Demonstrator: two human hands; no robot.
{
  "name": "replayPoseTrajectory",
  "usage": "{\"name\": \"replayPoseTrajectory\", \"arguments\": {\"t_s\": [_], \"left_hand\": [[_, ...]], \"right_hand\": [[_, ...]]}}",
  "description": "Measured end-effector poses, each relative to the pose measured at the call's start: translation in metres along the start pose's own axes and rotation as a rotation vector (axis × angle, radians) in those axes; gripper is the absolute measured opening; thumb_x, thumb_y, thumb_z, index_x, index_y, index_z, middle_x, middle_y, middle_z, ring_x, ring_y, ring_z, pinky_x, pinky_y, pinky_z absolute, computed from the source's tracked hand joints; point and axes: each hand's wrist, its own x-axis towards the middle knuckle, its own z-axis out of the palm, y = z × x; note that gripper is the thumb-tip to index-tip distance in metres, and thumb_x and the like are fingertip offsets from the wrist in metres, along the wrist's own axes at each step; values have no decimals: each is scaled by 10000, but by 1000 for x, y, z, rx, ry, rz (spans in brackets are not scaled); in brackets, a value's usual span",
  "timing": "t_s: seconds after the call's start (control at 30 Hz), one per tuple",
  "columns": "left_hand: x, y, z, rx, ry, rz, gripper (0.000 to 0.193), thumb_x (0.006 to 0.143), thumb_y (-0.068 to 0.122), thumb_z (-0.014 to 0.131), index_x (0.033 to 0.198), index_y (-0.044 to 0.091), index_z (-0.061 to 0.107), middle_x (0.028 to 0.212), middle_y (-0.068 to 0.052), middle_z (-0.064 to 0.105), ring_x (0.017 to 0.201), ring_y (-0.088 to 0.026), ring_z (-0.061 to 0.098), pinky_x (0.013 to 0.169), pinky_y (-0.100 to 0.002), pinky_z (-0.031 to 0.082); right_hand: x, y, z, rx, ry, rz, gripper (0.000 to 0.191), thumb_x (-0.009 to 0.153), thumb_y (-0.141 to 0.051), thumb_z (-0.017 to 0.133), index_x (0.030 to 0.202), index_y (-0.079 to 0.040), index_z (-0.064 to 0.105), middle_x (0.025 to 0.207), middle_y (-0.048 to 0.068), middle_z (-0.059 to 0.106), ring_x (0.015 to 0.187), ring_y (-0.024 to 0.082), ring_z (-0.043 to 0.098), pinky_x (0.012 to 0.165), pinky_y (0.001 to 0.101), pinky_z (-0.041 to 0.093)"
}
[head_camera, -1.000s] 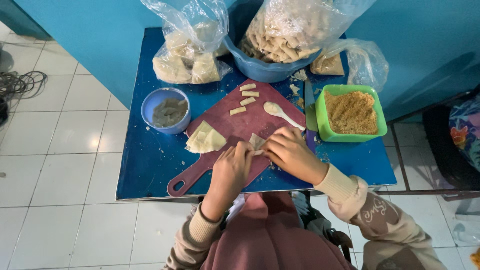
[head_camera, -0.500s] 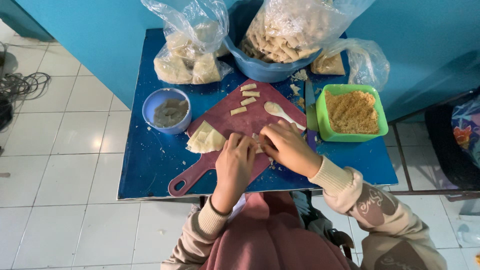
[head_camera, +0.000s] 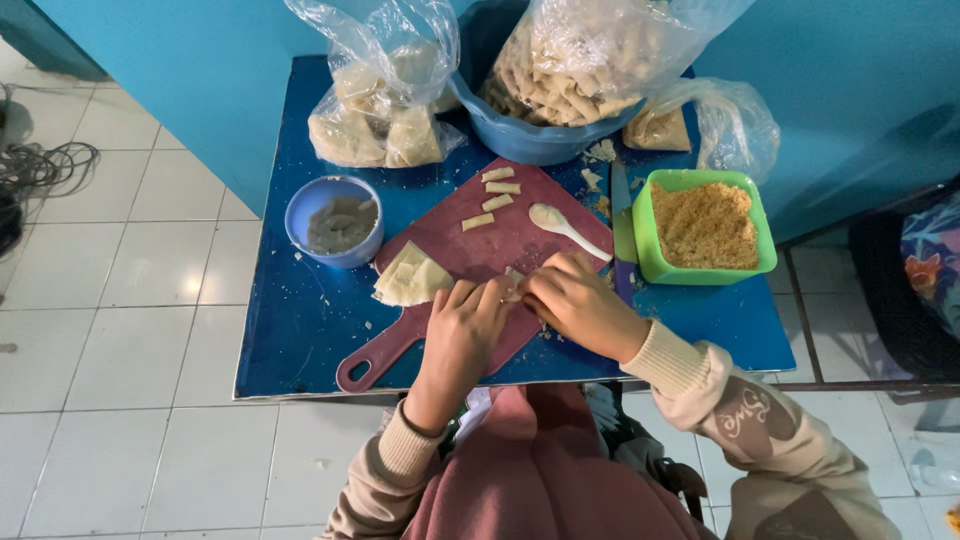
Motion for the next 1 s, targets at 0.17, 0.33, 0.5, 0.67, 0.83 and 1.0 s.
{"name": "replayPoseTrajectory", "arguments": {"t_s": [0.17, 0.33, 0.5, 0.67, 0.83, 1.0], "left_hand": [[0, 7, 2, 2, 49, -72, 71, 932, 141, 690, 1000, 127, 677, 906, -16, 674, 881, -241, 608, 796, -393, 463], [1, 13, 2, 140, 85, -37, 141, 889, 133, 683, 1029, 119, 698, 1018, -19, 657, 976, -245, 602, 851, -400, 469], [-6, 18, 2, 185, 111, -12, 314, 868, 116, 661, 1177, 82, 707, 1143, -53, 659, 1109, -251, 601, 989, -412, 455], [-16, 20, 2, 271, 98, -40, 412, 905, 136, 627, 1309, 76, 683, 1288, -103, 632, 1287, -298, 542, 1139, -509, 371], [-17, 18, 6, 285, 74, -79, 443, 901, 131, 604, 1339, 89, 657, 1371, -100, 594, 1386, -333, 477, 1200, -581, 259], [-15, 3, -5, 364, 97, -143, 546, 835, 131, 610, 1375, 50, 608, 1429, -124, 577, 1388, -328, 469, 1189, -561, 249]], "right_hand": [[3, -5, -1, -27, 20, 51, 193, 846, -77, 756, 1018, -40, 677, 1046, 47, 646, 1025, 258, 595, 905, 401, 482], [6, -12, -2, -63, 77, 102, 193, 845, -88, 766, 998, -17, 673, 1071, 85, 622, 1006, 281, 567, 894, 401, 475], [6, -8, 2, -129, 63, 55, 208, 856, -123, 728, 1036, -26, 687, 1049, 75, 630, 1015, 270, 576, 891, 416, 455], [-4, -24, 13, -347, 46, 31, 272, 907, -136, 667, 1163, -46, 694, 1155, 73, 670, 1124, 236, 601, 1030, 494, 435], [-13, -46, 14, -421, -13, 130, 468, 923, -190, 645, 1350, 2, 645, 1356, 131, 649, 1273, 288, 557, 1133, 589, 341], [11, -24, 24, -357, 9, 129, 478, 911, -268, 630, 1317, -16, 637, 1351, 145, 642, 1328, 336, 525, 1112, 636, 292]]}}
